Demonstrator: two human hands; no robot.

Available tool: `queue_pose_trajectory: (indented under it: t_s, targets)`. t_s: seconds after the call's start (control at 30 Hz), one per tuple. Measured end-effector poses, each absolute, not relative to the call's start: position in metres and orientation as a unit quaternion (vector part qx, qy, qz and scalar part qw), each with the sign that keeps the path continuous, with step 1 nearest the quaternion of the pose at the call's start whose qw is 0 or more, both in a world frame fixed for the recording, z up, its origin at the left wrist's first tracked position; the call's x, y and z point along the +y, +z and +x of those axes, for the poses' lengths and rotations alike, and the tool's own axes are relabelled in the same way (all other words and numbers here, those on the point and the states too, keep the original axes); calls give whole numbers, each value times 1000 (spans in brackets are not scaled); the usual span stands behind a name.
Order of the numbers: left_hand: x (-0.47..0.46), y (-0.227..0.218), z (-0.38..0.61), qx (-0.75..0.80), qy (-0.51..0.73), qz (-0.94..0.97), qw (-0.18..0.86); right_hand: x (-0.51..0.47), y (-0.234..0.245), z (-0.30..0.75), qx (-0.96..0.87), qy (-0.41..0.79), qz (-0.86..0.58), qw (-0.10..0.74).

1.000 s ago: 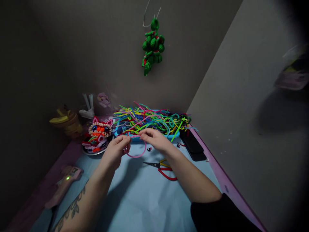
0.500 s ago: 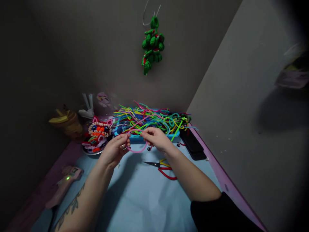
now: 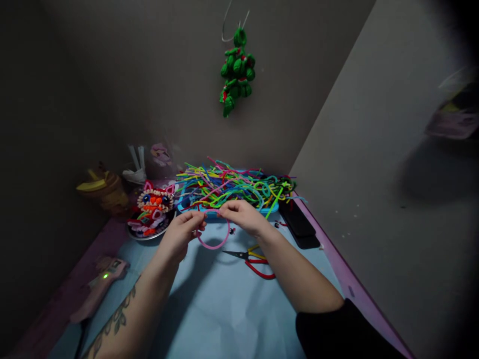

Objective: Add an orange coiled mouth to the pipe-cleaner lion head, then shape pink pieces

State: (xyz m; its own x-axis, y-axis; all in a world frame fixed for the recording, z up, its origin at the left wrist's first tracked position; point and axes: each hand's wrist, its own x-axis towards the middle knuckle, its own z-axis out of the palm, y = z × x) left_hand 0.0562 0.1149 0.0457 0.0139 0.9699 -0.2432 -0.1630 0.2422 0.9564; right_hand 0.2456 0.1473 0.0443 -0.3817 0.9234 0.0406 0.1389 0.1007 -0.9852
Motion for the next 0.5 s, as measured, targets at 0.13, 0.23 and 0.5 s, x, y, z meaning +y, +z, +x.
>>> queue_pose_trajectory:
  t_s: [0.13, 0.23, 0.5]
  targets:
    - [115, 43, 56, 512, 479, 404, 587, 147, 43, 247, -641, 545, -420, 339]
    - [114, 43, 56, 504, 479, 401, 597, 147, 43, 247, -641, 563, -409, 324]
    - [117, 50, 52, 435, 524, 299, 668, 153, 41, 242, -473, 635, -405, 457]
